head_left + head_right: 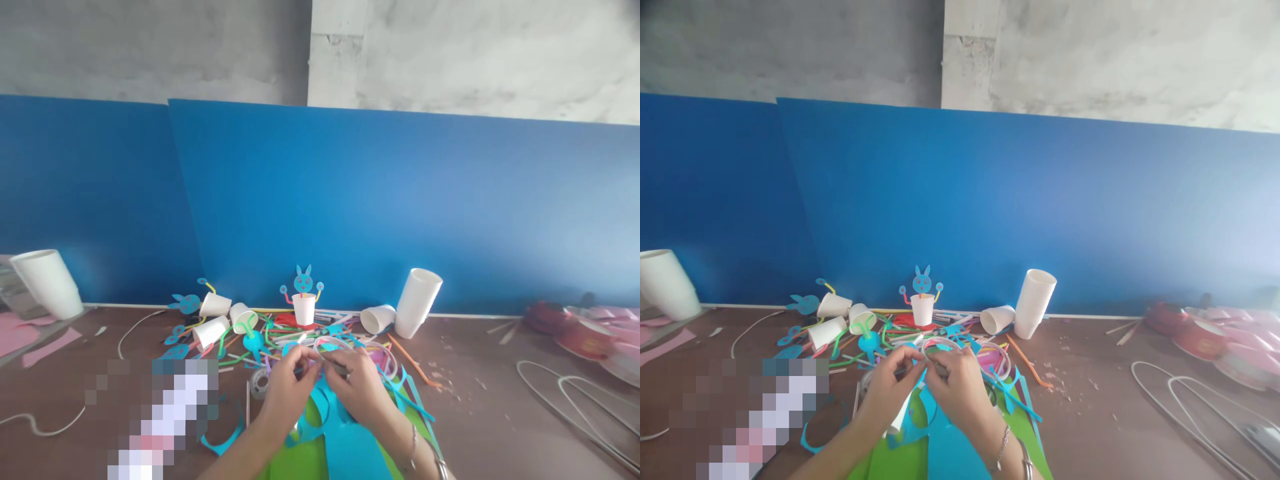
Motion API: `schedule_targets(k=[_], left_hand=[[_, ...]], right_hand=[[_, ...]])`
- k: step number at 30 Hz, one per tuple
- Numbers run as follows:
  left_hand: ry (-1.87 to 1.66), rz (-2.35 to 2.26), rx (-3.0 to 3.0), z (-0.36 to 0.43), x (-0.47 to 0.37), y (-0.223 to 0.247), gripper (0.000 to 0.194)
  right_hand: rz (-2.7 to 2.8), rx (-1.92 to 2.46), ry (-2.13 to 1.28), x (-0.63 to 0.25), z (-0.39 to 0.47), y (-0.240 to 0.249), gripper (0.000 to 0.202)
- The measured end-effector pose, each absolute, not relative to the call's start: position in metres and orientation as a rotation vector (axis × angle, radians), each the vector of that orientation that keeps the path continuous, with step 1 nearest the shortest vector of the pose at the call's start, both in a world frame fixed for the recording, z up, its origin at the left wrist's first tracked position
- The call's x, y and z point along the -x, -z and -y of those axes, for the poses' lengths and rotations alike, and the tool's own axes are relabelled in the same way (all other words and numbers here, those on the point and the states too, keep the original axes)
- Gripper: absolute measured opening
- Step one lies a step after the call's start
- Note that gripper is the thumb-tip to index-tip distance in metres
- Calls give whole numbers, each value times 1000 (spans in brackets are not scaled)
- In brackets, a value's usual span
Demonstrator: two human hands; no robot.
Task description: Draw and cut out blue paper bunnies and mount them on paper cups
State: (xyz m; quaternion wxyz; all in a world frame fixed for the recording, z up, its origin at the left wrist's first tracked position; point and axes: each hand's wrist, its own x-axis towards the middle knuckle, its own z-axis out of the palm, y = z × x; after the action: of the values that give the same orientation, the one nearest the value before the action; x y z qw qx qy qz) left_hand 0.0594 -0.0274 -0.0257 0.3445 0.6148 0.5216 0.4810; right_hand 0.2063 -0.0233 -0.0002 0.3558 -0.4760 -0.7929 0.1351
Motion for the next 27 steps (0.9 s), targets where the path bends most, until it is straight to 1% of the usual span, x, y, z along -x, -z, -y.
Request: schedule_targets(k=[10,12,16,18,20,23,24,27], left_hand=[[-1338,-1226,-1707,34,-58,25,15],[-1363,-1220,-1763,36,-56,22,14],[-1416,-1189,-1844,42,-54,16,16],[-1450,-1145,-1798,44,-56,15,17],[-1496,-1097,-1632,44,-58,14,19],[-1521,-984,-1207,40,-59,13,26],[-1497,-937,-1068,37,-59,13,28],[-1372,-772,-774,28,-56,11,33]], right_hand=[[1918,1249,-407,-200,30,0,26],[1836,1225,-495,-197,32,1,26],[1634,1112,-801,-192,34,6,27],[1613,1080,-854,-190,35,6,29],[1713,1126,-667,-193,33,6,27],[1911,1299,-107,-208,23,4,22],[1937,1383,12,-215,17,4,23],[1979,1714,182,-240,-2,11,25]])
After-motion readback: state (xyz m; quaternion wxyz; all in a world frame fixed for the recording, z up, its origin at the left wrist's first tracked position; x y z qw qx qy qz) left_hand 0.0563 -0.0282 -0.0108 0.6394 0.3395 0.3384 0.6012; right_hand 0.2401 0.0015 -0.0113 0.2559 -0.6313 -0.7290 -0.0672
